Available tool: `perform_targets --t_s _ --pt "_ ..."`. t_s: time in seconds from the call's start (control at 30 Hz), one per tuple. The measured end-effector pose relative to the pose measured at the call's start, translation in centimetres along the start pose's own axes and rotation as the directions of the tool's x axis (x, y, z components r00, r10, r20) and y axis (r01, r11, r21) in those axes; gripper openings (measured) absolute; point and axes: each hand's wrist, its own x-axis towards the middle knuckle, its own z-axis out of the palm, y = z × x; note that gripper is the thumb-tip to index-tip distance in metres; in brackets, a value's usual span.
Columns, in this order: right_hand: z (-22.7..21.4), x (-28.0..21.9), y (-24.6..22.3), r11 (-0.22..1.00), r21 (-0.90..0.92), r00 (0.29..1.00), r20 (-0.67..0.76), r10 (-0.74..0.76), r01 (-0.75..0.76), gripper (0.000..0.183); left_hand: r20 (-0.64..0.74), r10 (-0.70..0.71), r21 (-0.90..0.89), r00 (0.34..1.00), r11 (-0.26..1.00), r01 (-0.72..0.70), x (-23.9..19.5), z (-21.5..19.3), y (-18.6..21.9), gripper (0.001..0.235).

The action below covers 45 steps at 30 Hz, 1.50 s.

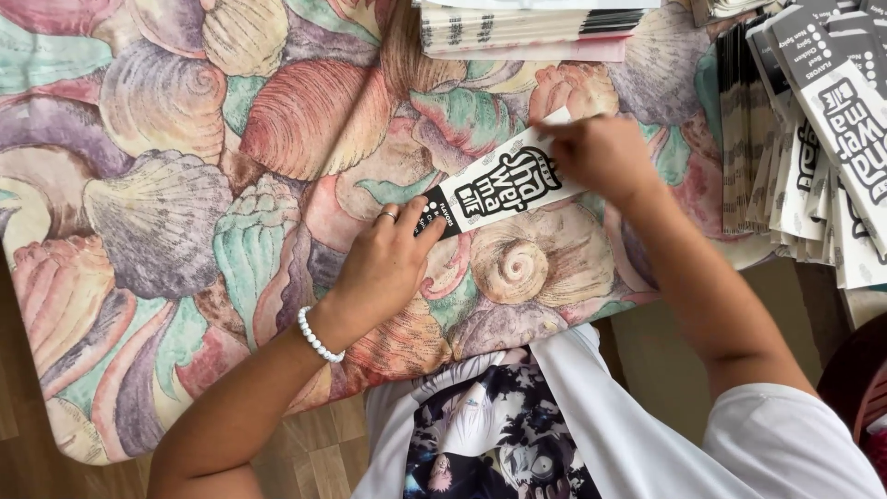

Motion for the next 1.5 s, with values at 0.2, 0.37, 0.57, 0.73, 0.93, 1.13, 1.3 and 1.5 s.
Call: perform_targets --t_s 0.2,0.37,0.57,0.73,0.93,1.13,1.3,1.5 --pt "2.5 0.3 5.7 0.977 -0.158 0.981 -0.152 0.120 -0.144 0.024 -0.073 -0.294 0.026 0.953 0.955 0.297 3.9 2.5 0.4 0.030" --pt "2.8 0.3 3.7 0.965 -0.214 0.968 -0.230 0.102 -0.152 0.018 0.041 -0.397 0.095 0.917 0.915 0.392 6.0 3.7 -0.5 0.048" --pt "-2.3 0.5 -5.2 0.948 -0.062 0.897 -0.309 -0.314 0.311 0.045 0.025 -0.301 -0.247 0.953 0.922 0.298 7.1 1.5 0.2 0.016" --pt "-3.8 -1.4 -4.8 0.898 -0.020 0.857 -0.291 -0.426 0.439 0.019 -0.033 -0.239 -0.300 0.970 0.928 0.218 5.0 -5.5 -0.7 0.010" --pt "-8.3 -6.5 4.1 0.988 -0.101 0.890 -0.431 -0.150 0.117 0.012 0.072 -0.398 -0.198 0.915 0.893 0.404 0.9 -9.5 -5.1 0.013" --pt "-7.8 -6.0 -8.5 0.925 -0.195 0.769 -0.514 -0.380 0.326 0.058 0.035 -0.162 -0.312 0.986 0.936 0.165 6.2 -10.2 0.6 0.012" --pt "-6.7 -5.5 -8.6 0.917 -0.217 0.777 -0.488 -0.398 0.334 0.025 0.053 -0.040 -0.277 0.998 0.959 0.054 7.6 -13.1 1.8 0.016" --pt "-7.9 -7.0 -5.6 0.923 -0.136 0.857 -0.345 -0.384 0.359 0.027 0.233 0.153 -0.225 0.960 0.969 -0.100 8.9 -11.9 0.0 0.035"
